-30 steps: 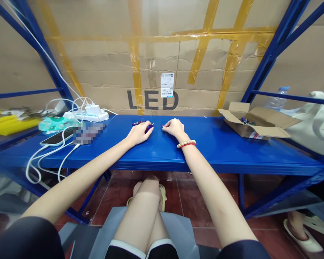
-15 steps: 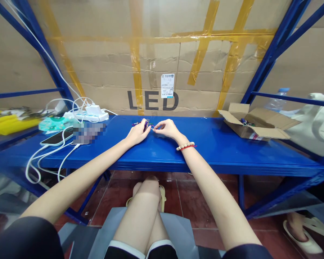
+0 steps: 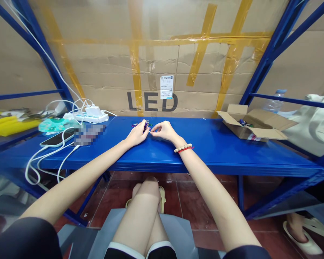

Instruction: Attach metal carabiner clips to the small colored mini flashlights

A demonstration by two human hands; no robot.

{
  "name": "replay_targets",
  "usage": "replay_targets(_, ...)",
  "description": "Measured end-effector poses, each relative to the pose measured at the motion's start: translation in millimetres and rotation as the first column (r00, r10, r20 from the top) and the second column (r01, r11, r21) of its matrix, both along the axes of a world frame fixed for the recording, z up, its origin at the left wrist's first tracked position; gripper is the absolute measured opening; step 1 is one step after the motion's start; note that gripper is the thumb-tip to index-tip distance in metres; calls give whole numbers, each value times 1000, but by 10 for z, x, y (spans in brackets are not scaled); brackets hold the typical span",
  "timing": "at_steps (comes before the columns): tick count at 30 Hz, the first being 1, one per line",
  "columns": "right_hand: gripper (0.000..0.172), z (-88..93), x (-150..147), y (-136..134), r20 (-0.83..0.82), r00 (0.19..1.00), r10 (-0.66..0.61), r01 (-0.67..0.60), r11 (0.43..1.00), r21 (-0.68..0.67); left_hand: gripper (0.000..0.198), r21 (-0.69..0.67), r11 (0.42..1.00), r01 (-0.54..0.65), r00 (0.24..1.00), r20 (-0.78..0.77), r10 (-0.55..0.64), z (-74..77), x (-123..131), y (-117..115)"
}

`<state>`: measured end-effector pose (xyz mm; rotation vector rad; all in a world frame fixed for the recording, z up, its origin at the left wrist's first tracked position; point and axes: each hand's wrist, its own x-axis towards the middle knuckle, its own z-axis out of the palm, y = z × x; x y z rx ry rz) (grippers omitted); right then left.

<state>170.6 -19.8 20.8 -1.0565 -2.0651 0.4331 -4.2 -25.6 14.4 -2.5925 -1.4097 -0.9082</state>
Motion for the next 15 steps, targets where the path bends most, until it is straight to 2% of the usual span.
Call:
replay_targets(7,19,-25,-12,-4,70,998,6,-14,993,120,11,2,1000,20,999,26,-20,-32,-12,51)
replay_targets(15,32,-32,-17,-10,86,994,-67,49,980,194,11,-2,1000,21,999,46,-21,-20,-17,38)
